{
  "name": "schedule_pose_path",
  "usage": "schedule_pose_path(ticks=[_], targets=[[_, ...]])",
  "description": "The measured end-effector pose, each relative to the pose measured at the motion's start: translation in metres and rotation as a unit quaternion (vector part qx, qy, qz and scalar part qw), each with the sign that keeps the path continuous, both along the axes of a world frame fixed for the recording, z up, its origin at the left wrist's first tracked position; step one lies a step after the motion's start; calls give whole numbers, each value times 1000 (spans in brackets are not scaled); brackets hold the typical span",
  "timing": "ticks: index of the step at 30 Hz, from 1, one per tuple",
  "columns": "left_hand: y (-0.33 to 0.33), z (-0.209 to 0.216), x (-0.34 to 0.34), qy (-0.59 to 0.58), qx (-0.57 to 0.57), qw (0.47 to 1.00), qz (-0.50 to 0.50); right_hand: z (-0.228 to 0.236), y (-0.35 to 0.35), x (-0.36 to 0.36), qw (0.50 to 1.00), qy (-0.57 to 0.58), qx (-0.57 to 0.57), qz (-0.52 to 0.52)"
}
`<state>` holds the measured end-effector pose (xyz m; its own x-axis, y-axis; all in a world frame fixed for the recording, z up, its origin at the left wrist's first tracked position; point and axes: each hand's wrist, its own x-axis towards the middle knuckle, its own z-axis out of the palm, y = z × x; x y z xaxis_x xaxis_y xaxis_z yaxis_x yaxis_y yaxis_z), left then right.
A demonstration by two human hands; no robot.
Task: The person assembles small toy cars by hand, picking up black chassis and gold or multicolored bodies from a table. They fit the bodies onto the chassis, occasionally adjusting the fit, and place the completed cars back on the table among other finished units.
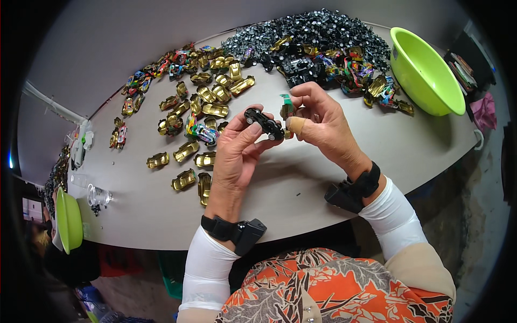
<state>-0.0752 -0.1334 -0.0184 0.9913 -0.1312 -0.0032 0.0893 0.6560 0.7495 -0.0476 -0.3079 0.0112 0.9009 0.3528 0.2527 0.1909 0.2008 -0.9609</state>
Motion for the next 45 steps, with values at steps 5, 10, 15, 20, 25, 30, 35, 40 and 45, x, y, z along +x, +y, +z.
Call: schedule_pose_path(ticks=[5,10,15,20,25,30,35,40,45], targets=[[-1,2,-1,-7,-6,1000,7,2,-1,-1,1000,-14,15,-14],[-2,1,-2,-1,7,1000,9,-4,2,-2,998,-61,-7,-12],[-4,2,-2,1,8,1000,15,0,3,-5,997,-64,-31,-31],[-2,2,-2,-6,9,1000,14,1,0,-4,996,-78,-45,-25],[-3,1,-2,-10,1,1000,11,-2,-3,-5,996,-73,-59,-3],[-4,4,-4,-12,14,1000,5,-1,3,-7,994,-98,-41,-30],[-7,6,-6,-14,33,999,5,-3,6,-8,987,-124,-98,-35],[-10,8,-10,-40,82,996,17,-2,4,-8,977,-162,-138,-31],[-11,8,-8,-48,80,996,-3,2,2,-6,966,-199,-166,-9]])
